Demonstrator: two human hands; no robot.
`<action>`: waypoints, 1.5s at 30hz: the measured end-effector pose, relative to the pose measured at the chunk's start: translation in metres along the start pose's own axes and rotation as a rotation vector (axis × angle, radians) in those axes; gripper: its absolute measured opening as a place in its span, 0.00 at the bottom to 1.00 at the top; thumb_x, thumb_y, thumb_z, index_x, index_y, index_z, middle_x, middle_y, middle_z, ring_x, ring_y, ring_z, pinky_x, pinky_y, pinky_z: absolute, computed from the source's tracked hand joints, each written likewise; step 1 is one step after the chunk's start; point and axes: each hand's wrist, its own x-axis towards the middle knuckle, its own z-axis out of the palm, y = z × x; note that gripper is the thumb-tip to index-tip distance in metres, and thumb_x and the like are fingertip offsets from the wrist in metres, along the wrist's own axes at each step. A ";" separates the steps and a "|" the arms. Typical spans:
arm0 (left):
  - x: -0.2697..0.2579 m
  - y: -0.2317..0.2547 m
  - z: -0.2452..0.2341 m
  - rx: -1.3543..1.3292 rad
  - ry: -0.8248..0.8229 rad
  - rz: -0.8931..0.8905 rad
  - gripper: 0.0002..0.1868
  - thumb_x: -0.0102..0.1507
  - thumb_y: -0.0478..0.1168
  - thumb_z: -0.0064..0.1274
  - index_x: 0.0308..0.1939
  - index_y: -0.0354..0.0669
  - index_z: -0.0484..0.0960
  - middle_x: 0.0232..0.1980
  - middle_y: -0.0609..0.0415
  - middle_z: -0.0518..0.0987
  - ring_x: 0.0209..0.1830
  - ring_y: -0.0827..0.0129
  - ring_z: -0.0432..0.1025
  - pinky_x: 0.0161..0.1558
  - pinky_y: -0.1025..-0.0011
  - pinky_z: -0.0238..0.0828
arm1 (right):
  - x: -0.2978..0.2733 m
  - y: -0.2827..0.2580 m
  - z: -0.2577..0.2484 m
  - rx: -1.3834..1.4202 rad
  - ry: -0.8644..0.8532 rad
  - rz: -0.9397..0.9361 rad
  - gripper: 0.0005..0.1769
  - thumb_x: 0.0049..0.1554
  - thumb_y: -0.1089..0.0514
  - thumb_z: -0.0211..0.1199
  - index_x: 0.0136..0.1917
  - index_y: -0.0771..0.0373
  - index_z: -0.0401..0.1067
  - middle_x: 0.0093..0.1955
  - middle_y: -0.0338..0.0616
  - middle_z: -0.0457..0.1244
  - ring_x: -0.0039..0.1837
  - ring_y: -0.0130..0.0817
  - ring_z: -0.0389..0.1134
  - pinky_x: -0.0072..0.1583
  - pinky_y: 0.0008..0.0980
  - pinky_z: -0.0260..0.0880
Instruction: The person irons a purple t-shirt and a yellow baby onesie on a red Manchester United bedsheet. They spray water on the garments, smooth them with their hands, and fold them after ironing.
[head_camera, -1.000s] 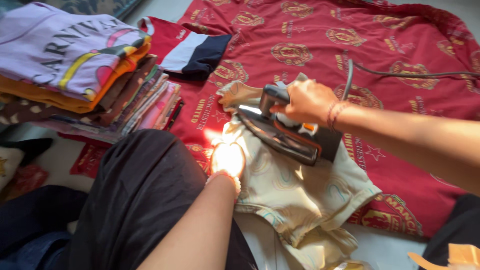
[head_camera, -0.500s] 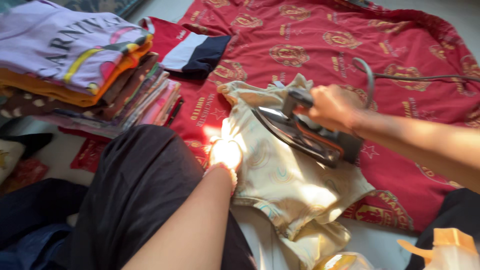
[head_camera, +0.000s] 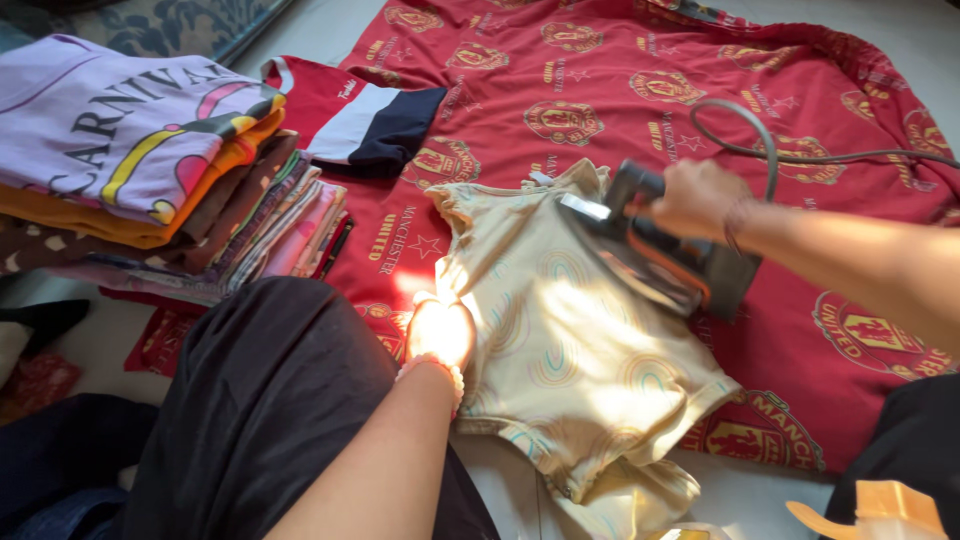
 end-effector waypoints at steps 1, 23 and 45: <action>0.001 0.000 0.000 -0.004 -0.001 -0.002 0.33 0.71 0.60 0.26 0.59 0.32 0.67 0.57 0.28 0.77 0.60 0.40 0.73 0.60 0.52 0.67 | -0.016 0.004 0.004 -0.011 0.055 -0.110 0.38 0.52 0.23 0.63 0.48 0.62 0.80 0.45 0.55 0.71 0.51 0.51 0.75 0.51 0.50 0.76; 0.015 -0.012 0.008 -0.169 0.089 0.159 0.27 0.67 0.53 0.37 0.59 0.33 0.71 0.55 0.28 0.78 0.59 0.38 0.73 0.59 0.52 0.68 | -0.088 0.004 -0.010 0.057 -0.003 -0.474 0.25 0.50 0.30 0.68 0.42 0.53 0.82 0.34 0.45 0.71 0.40 0.40 0.76 0.47 0.41 0.73; -0.004 -0.012 0.021 0.032 0.236 0.260 0.33 0.56 0.48 0.58 0.60 0.40 0.64 0.58 0.37 0.69 0.58 0.43 0.65 0.58 0.50 0.64 | -0.072 0.242 0.089 1.540 0.467 0.066 0.11 0.64 0.57 0.68 0.59 0.57 0.74 0.53 0.32 0.67 0.54 0.24 0.67 0.52 0.35 0.70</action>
